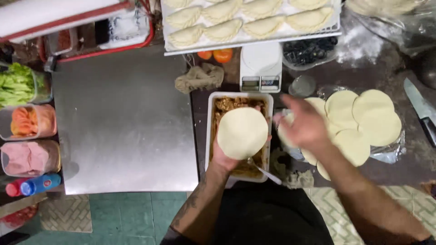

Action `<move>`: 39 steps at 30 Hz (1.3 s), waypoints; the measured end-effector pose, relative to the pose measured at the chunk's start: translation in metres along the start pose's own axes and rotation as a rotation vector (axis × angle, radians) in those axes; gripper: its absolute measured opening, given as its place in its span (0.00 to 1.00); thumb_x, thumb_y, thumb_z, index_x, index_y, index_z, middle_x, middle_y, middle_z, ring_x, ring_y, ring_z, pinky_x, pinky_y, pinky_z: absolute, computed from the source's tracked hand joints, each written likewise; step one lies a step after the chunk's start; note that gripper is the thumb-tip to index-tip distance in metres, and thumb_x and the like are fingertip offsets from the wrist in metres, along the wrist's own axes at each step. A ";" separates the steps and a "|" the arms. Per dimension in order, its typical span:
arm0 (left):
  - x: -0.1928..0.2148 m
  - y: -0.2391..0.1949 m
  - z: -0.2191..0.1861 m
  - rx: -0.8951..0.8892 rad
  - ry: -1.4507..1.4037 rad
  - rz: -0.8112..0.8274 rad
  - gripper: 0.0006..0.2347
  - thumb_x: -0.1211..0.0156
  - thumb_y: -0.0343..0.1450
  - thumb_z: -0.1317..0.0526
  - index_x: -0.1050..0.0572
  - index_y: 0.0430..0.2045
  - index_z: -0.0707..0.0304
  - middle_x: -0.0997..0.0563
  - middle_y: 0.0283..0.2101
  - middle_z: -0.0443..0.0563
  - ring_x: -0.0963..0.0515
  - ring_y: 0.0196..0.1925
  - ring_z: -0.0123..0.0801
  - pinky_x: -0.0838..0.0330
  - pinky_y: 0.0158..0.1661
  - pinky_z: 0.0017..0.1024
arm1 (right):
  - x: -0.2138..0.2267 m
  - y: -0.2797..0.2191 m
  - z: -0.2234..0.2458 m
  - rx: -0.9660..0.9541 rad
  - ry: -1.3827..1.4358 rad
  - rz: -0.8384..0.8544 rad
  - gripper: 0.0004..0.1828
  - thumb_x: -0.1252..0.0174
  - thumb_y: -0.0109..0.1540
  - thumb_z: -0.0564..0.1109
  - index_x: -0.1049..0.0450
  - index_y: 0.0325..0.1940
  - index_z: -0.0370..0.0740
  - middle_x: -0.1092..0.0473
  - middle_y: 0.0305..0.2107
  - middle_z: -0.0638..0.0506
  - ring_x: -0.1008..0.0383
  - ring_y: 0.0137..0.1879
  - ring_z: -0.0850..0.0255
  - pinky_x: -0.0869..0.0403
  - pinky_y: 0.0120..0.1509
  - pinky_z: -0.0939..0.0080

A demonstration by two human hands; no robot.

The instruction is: Filling and folding empanada dough with a meat mixture.

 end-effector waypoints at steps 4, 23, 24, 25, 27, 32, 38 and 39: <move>-0.016 -0.014 0.010 0.052 -0.148 0.122 0.31 0.59 0.77 0.39 0.42 0.71 0.60 0.39 0.75 0.55 0.39 0.75 0.57 0.42 0.69 0.64 | -0.037 -0.065 0.135 0.403 -0.320 0.104 0.42 0.46 0.67 0.58 0.50 0.75 0.28 0.49 0.72 0.30 0.51 0.78 0.36 0.52 0.80 0.35; 0.023 -0.120 -0.119 -0.059 -0.304 0.277 0.26 0.51 0.77 0.43 0.36 0.70 0.49 0.35 0.75 0.54 0.39 0.77 0.56 0.47 0.73 0.66 | -0.110 -0.138 0.085 -0.437 -0.398 0.469 0.33 0.49 0.66 0.57 0.47 0.75 0.54 0.34 0.58 0.40 0.27 0.55 0.43 0.24 0.54 0.43; 0.057 -0.118 -0.131 -0.194 -0.231 0.114 0.24 0.52 0.78 0.45 0.36 0.70 0.46 0.35 0.75 0.54 0.40 0.77 0.57 0.49 0.72 0.66 | -0.123 -0.137 0.072 -0.593 -0.472 0.639 0.33 0.54 0.69 0.56 0.51 0.78 0.58 0.34 0.56 0.39 0.25 0.50 0.44 0.21 0.48 0.43; 0.062 -0.124 -0.132 -0.200 -0.237 0.116 0.24 0.52 0.78 0.45 0.36 0.70 0.46 0.35 0.75 0.54 0.40 0.77 0.57 0.49 0.72 0.66 | -0.139 -0.139 0.057 -0.589 -0.480 0.640 0.33 0.54 0.69 0.56 0.51 0.78 0.58 0.34 0.56 0.39 0.25 0.50 0.44 0.21 0.48 0.43; 0.068 -0.135 -0.137 -0.256 -0.209 0.164 0.25 0.53 0.78 0.44 0.36 0.70 0.51 0.34 0.72 0.60 0.39 0.75 0.59 0.49 0.72 0.63 | -0.173 -0.153 0.021 -0.635 -0.557 0.823 0.18 0.62 0.74 0.49 0.44 0.69 0.52 0.26 0.44 0.42 0.19 0.39 0.55 0.16 0.37 0.54; 0.136 -0.162 -0.118 -0.174 -0.225 -0.019 0.24 0.54 0.78 0.44 0.36 0.68 0.53 0.34 0.71 0.65 0.36 0.73 0.60 0.43 0.71 0.56 | -0.138 -0.130 0.024 -0.341 -0.754 0.622 0.12 0.59 0.72 0.47 0.32 0.53 0.42 0.25 0.35 0.45 0.21 0.32 0.57 0.20 0.31 0.56; 0.232 -0.164 -0.060 0.033 -0.421 0.005 0.28 0.57 0.77 0.41 0.35 0.66 0.62 0.33 0.68 0.69 0.34 0.70 0.60 0.38 0.68 0.53 | -0.143 -0.087 0.038 -0.140 -0.907 0.289 0.08 0.51 0.69 0.40 0.27 0.46 0.39 0.25 0.34 0.46 0.22 0.30 0.59 0.23 0.30 0.58; 0.246 -0.162 -0.048 0.104 -0.596 0.027 0.29 0.59 0.77 0.40 0.36 0.66 0.63 0.34 0.68 0.69 0.34 0.71 0.59 0.38 0.69 0.52 | -0.156 -0.090 0.032 -0.165 -0.956 0.367 0.08 0.51 0.70 0.40 0.25 0.45 0.40 0.25 0.35 0.47 0.22 0.32 0.60 0.23 0.33 0.57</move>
Point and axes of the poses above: each hand's wrist, its own y-axis towards the middle knuckle, its own x-axis out of the back of the hand, z = x × y, the point moved 6 cm from there along y, towards the middle knuckle
